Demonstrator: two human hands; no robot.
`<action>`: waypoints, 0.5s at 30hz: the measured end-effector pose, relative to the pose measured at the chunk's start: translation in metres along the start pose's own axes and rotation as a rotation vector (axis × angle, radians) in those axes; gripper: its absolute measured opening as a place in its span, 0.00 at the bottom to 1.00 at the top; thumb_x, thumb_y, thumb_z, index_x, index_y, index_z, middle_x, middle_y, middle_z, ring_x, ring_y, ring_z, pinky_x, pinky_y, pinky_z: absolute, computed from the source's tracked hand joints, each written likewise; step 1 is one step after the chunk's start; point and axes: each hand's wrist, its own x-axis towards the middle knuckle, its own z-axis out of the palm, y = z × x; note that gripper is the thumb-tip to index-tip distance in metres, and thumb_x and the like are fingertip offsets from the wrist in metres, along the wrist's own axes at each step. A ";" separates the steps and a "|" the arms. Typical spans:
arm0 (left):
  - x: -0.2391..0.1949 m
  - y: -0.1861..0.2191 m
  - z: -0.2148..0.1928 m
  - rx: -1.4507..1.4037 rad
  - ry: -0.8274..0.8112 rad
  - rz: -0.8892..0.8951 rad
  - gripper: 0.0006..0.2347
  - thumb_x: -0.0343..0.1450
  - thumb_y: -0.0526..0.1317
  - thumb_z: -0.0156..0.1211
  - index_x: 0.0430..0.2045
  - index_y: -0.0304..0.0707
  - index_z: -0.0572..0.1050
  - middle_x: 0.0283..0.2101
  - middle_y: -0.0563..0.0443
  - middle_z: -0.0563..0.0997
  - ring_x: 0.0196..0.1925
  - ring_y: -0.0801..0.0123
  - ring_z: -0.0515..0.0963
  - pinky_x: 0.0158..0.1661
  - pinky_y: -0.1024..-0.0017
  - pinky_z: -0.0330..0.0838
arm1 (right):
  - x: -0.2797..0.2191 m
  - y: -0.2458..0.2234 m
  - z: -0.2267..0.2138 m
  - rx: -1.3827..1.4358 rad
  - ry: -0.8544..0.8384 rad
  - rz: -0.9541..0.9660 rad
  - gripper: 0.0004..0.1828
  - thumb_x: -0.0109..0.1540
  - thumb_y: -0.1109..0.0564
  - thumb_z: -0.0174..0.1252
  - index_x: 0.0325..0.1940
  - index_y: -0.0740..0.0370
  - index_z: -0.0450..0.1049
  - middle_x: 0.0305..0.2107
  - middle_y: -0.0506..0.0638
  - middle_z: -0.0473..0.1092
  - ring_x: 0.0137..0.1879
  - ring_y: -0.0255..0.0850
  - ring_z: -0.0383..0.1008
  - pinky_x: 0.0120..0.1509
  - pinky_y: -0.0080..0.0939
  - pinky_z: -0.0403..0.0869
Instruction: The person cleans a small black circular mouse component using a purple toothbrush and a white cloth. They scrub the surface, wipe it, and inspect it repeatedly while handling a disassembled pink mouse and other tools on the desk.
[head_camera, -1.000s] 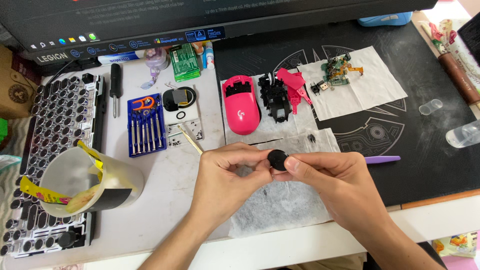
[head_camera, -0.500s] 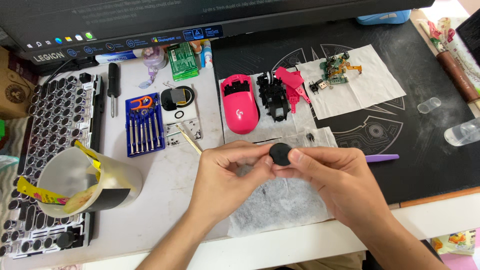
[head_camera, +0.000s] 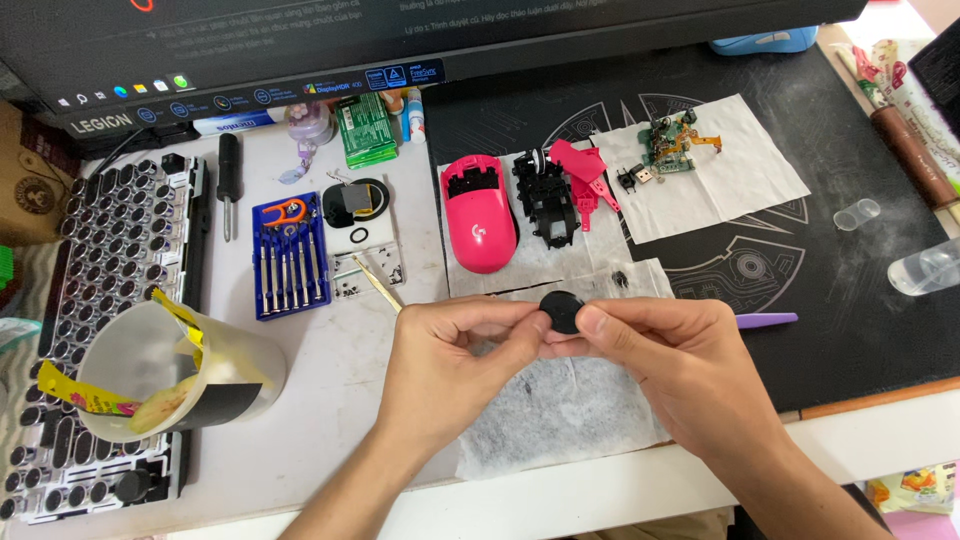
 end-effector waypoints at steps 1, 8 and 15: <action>0.000 0.000 -0.001 0.025 -0.012 0.056 0.05 0.72 0.34 0.75 0.37 0.35 0.94 0.36 0.48 0.98 0.37 0.78 0.94 0.41 0.80 0.91 | -0.002 -0.008 0.007 -0.085 0.027 0.039 0.14 0.63 0.64 0.69 0.48 0.79 0.91 0.38 0.75 0.91 0.47 0.63 0.98 0.66 0.53 0.92; -0.001 -0.008 -0.001 0.199 0.044 0.310 0.03 0.72 0.30 0.70 0.30 0.38 0.87 0.25 0.54 0.88 0.26 0.77 0.86 0.31 0.78 0.83 | 0.002 0.018 -0.003 0.000 0.026 0.025 0.10 0.65 0.63 0.71 0.43 0.77 0.90 0.30 0.66 0.87 0.42 0.64 0.97 0.60 0.61 0.94; 0.000 0.007 -0.013 0.180 -0.016 0.150 0.11 0.82 0.37 0.50 0.28 0.42 0.72 0.22 0.55 0.79 0.22 0.74 0.73 0.28 0.71 0.71 | 0.007 0.013 -0.007 0.177 -0.056 0.051 0.11 0.67 0.63 0.68 0.47 0.76 0.89 0.43 0.68 0.89 0.49 0.62 0.92 0.66 0.66 0.93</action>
